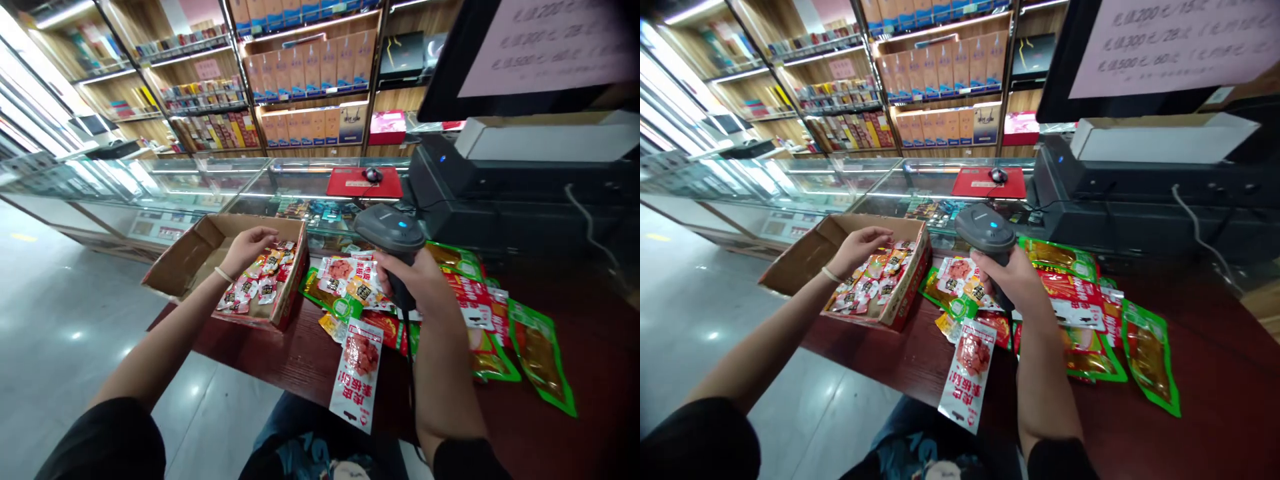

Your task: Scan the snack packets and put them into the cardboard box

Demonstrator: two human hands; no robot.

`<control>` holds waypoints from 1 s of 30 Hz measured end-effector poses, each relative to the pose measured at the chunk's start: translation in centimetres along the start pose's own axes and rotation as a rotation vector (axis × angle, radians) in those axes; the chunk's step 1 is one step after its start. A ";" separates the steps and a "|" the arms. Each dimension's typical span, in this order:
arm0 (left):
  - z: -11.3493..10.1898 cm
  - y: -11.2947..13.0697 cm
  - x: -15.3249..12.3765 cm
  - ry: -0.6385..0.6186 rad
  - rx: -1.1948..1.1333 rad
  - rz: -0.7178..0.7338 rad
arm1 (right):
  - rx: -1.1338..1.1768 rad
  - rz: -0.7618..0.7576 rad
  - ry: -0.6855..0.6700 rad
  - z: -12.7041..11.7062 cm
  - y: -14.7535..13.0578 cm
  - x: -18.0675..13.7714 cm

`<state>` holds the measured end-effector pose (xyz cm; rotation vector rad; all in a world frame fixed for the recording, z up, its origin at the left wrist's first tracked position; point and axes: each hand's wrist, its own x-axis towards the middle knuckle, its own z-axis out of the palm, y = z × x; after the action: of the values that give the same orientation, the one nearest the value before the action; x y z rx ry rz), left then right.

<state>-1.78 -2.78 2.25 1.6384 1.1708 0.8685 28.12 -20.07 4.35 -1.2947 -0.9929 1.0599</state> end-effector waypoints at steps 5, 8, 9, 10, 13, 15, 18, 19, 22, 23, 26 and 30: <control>-3.9 -2.1 -0.2 0.050 0.024 -0.029 | -0.016 0.029 -0.057 1.3 1.2 0.7; -5.6 -4.1 0.3 0.042 0.110 -0.065 | -0.055 0.075 -0.105 2.1 1.8 1.1; -6.0 -4.9 0.6 0.037 0.153 -0.079 | -0.077 0.088 -0.127 2.5 1.9 1.2; -6.4 -5.8 0.9 0.037 0.200 -0.089 | -0.099 0.097 -0.148 2.8 2.0 1.3; -7.1 -8.7 2.3 0.018 0.329 -0.095 | -0.175 0.102 -0.201 4.2 1.9 1.5; -7.2 -10.6 3.1 -0.031 0.410 -0.104 | -0.222 0.115 -0.228 5.4 1.6 1.6; -6.7 -13.0 4.0 -0.094 0.514 -0.157 | -0.263 0.157 -0.240 7.1 1.1 1.6; -6.5 -13.5 4.1 -0.101 0.531 -0.182 | -0.275 0.166 -0.247 7.6 0.9 1.6; -5.7 -14.7 4.1 -0.184 0.698 -0.251 | -0.320 0.178 -0.266 8.7 0.8 1.7; -5.5 -14.8 4.0 -0.235 0.806 -0.264 | -0.330 0.179 -0.271 9.0 0.9 1.7; -5.1 -14.9 3.6 -0.347 1.085 -0.251 | -0.334 0.174 -0.277 9.4 1.2 1.8; -5.3 -14.0 3.2 -0.294 1.081 -0.199 | -0.308 0.154 -0.262 9.2 1.0 1.2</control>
<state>-9.95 3.54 -9.08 2.3011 1.6706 -0.2358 19.43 -16.67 3.73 -1.5258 -1.3094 1.2528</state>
